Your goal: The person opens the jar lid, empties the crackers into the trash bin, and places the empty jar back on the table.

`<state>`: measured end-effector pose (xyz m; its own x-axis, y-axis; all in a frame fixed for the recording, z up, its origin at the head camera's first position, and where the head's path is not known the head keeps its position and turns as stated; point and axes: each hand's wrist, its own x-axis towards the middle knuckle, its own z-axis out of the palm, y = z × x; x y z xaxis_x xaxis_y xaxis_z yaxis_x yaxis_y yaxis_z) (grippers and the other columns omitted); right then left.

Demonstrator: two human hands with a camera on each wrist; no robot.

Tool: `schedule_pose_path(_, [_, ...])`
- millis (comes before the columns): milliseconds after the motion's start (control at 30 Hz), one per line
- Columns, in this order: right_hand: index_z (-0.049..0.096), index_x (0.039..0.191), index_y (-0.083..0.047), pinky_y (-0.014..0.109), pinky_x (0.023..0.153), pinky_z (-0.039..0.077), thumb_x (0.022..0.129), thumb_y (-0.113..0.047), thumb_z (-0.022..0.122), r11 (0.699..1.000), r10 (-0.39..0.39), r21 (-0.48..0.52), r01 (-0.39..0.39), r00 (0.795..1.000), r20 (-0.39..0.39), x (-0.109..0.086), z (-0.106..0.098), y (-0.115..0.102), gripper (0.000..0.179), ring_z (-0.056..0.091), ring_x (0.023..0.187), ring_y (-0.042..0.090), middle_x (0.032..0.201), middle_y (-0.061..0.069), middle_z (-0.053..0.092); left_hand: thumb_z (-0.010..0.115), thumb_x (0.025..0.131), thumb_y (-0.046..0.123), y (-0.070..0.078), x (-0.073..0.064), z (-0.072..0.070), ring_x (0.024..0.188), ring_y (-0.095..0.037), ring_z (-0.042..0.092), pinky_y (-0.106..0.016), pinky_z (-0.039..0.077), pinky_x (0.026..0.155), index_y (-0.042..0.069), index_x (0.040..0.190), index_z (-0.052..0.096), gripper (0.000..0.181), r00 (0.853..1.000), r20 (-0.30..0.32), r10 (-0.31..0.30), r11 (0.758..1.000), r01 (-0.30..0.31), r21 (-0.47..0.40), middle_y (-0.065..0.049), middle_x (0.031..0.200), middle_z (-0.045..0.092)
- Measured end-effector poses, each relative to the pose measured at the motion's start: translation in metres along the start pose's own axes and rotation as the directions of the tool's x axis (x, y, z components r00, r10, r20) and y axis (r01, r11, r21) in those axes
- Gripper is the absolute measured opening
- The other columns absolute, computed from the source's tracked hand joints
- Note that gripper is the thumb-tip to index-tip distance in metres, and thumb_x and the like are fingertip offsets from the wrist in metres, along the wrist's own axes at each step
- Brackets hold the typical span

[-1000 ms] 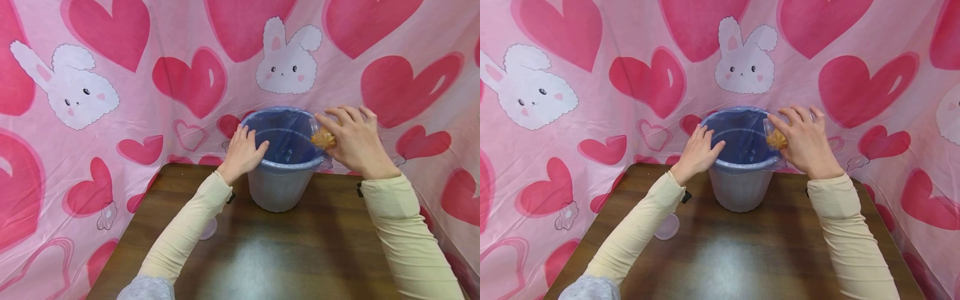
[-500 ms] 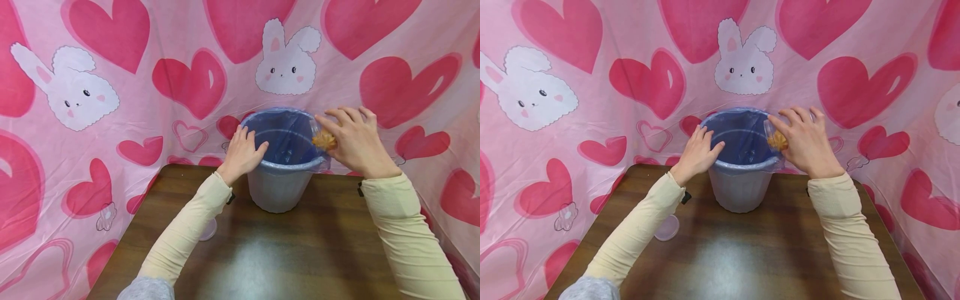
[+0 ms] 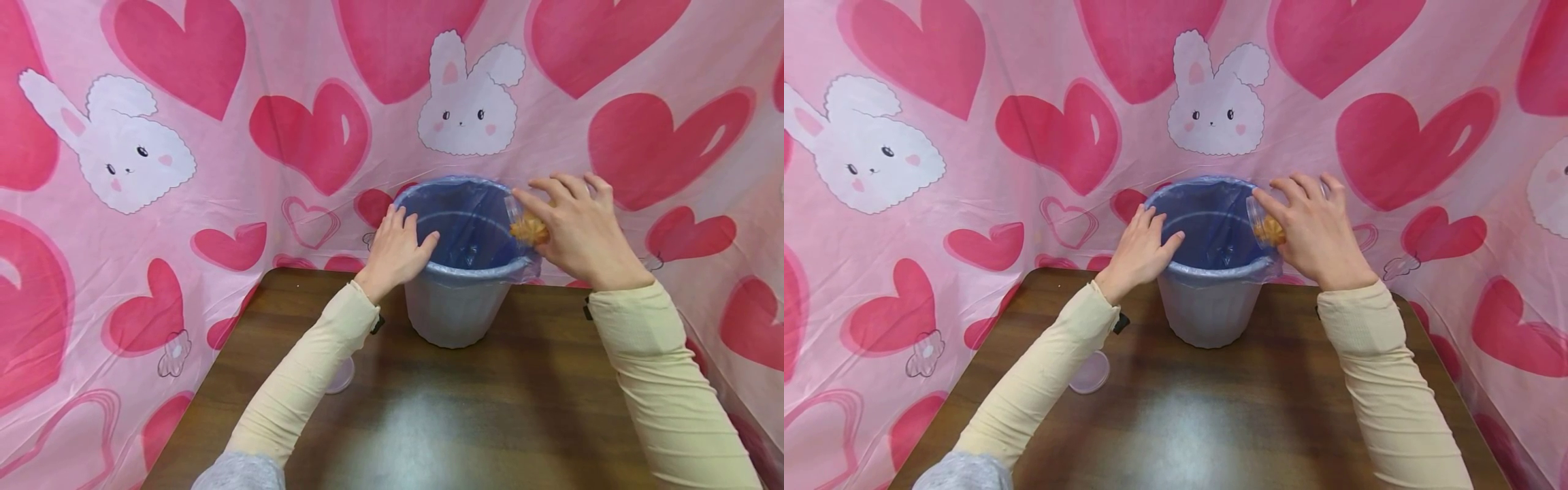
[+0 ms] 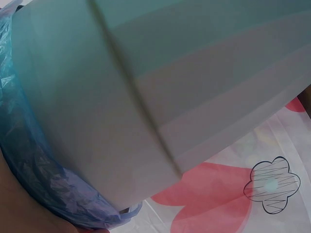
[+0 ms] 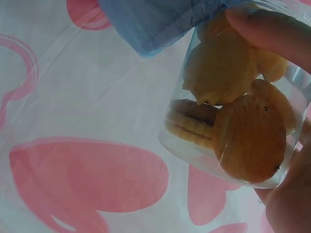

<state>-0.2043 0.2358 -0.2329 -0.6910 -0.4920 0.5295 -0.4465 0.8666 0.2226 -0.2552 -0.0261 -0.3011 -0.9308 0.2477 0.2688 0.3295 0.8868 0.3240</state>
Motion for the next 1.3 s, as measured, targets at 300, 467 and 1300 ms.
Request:
schedule_pose_path(300, [0.051,0.123,-0.017,0.059,0.092,0.019,0.044,-0.011,0.082,1.0,-0.01,-0.009,0.009,1.0,-0.006,0.0009,-0.0004,-0.0003,0.085,0.036,0.113,0.036,0.122,0.015,0.046,0.035,0.087,0.055,0.0002,-0.0005,-0.0005,0.138,-0.029,0.008,-0.039,0.01,0.112,0.005,0.136,0.035,0.069,1.0,0.005,0.0,1.0,0.0,-0.006,-0.014,0.145,0.025])
schedule_pose_path(467, [0.051,0.123,-0.017,0.06,0.092,0.019,0.044,-0.012,0.083,1.0,-0.011,-0.009,0.011,1.0,0.002,0.0008,-0.001,0.0001,0.085,0.036,0.114,0.036,0.122,0.015,0.047,0.035,0.087,0.055,0.0002,-0.0003,-0.0003,0.138,-0.029,0.008,-0.039,0.011,0.112,0.006,0.135,0.035,0.069,1.0,0.0,0.0,1.0,0.0,-0.004,-0.014,0.145,0.025])
schedule_pose_path(1300, [0.052,0.123,-0.015,0.06,0.092,0.02,0.038,-0.011,0.086,0.998,-0.042,-0.043,0.044,0.998,0.046,0.0058,-0.0028,-0.0006,0.091,0.035,0.114,0.036,0.121,0.016,0.046,0.034,0.087,0.055,0.0001,0.0004,0.0004,0.138,-0.029,0.009,-0.039,0.012,0.112,0.006,0.134,0.037,0.068,1.0,-0.011,0.004,1.0,-0.004,0.006,-0.014,0.144,0.027])
